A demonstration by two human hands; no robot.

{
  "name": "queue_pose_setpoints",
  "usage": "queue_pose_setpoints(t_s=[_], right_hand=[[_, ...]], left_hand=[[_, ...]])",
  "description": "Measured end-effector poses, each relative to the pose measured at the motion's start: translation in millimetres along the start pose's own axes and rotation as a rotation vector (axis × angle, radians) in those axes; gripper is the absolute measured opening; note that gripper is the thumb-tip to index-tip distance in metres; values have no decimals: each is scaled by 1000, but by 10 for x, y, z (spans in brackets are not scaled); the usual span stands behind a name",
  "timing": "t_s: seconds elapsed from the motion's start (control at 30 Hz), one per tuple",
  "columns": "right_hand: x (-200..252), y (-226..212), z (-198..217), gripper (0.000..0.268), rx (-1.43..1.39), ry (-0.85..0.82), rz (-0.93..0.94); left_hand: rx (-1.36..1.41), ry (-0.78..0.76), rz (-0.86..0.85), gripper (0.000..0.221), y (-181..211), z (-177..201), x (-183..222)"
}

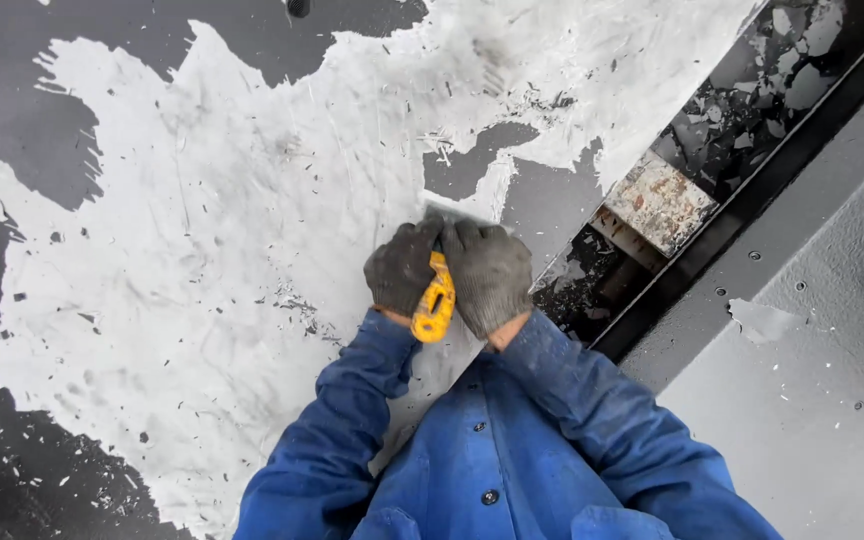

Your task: Scraping a grey coating from a large black surface using a hand scraper.

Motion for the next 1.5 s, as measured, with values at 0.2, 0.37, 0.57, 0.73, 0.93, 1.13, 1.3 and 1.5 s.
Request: queue_pose_setpoints(t_s=[0.2,0.37,0.57,0.73,0.93,1.13,1.3,1.5], right_hand=[[386,-114,183,20,452,7,551],[64,103,-30,40,177,187,323],[6,-160,95,24,539,-59,476],[-232,-309,168,50,-119,-8,-234],[-58,-186,52,35,76,22,-15],[118,-117,-20,36,63,11,-181],[132,-264,93,23,400,-12,432],[20,-294,-1,33,-70,187,129]], left_hand=[[53,-33,-80,34,-77,88,-100],[127,-270,-91,36,-33,216,11],[161,-274,-184,41,-12,229,-66],[-3,-55,-115,38,-83,73,-302],[253,-212,-71,27,-2,495,-488],[60,-301,-122,36,-189,-77,14],[31,-205,-91,36,-126,53,-106],[34,51,-120,17,-160,443,-275]])
Point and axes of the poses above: each hand's wrist, its own x-axis away from the middle knuckle, its own z-axis out of the back of the hand, y = z × x, the point moved 4 cm from there along -x, towards the middle knuckle, and after that the axes turned 12 degrees about -x, right-handed, at the moved point
